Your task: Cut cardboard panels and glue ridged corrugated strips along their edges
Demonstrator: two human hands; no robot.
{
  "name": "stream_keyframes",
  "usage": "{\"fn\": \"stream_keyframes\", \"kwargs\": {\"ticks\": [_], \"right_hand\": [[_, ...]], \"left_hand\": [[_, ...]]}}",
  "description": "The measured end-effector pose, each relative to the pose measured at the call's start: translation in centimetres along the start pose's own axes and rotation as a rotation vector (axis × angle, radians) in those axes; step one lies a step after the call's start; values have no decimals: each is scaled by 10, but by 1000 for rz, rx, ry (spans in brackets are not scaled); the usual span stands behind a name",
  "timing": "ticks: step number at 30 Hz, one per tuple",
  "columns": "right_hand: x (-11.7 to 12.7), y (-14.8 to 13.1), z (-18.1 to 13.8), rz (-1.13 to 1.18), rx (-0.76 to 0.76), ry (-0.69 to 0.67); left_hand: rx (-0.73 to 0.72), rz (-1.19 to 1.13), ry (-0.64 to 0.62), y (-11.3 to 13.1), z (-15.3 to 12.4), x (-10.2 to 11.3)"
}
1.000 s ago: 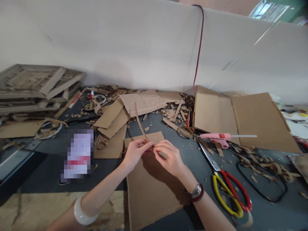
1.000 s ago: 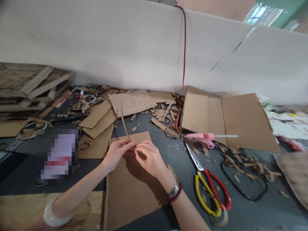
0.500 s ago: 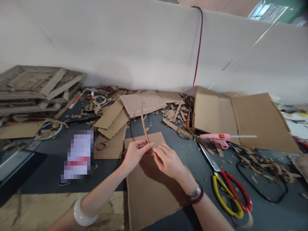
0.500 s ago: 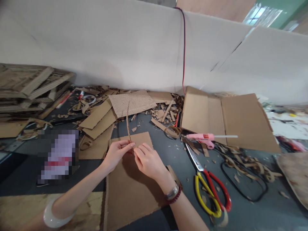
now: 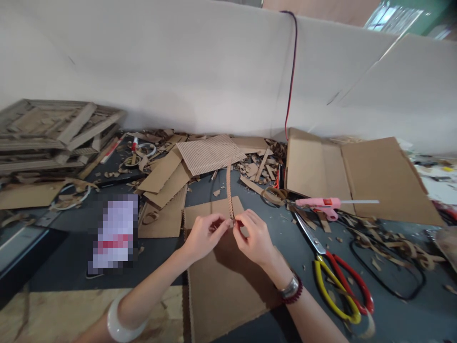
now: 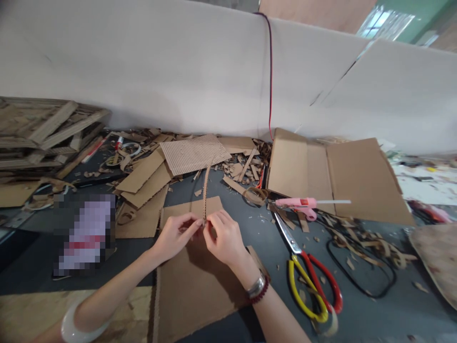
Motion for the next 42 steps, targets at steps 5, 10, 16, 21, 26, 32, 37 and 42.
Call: {"fn": "stream_keyframes", "kwargs": {"ticks": [5,10,16,21,26,32,37,42], "right_hand": [[-6,-1,-1,-49,19,-37],[-13,0,-2,-52,10,-80],[-18,3,-2,-51,-15,-122],[-25,4,-4,-47,-24,-151],[-30,6,-6,-43,-36,-184],[-32,4,-6,-21,-16,-189],[-33,5,-7,26,-39,-195],[-34,7,-7,85,-81,-199]], "left_hand": [[-203,379,-60,11,-1,-4],[-230,475,-93,10,0,-6],[-245,596,-104,11,-2,-8],[-241,671,-89,7,-3,-10],[-228,681,-84,3,-3,-10],[-214,663,-78,3,-2,-8],[-209,650,-59,3,0,-7],[-210,635,-52,2,0,-6]]}}
Point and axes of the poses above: each hand's wrist, its own z-axis towards the middle knuckle, its own x-axis out of the back of the hand, y = z × x, the point moved 8 cm from there along z, towards the middle knuckle
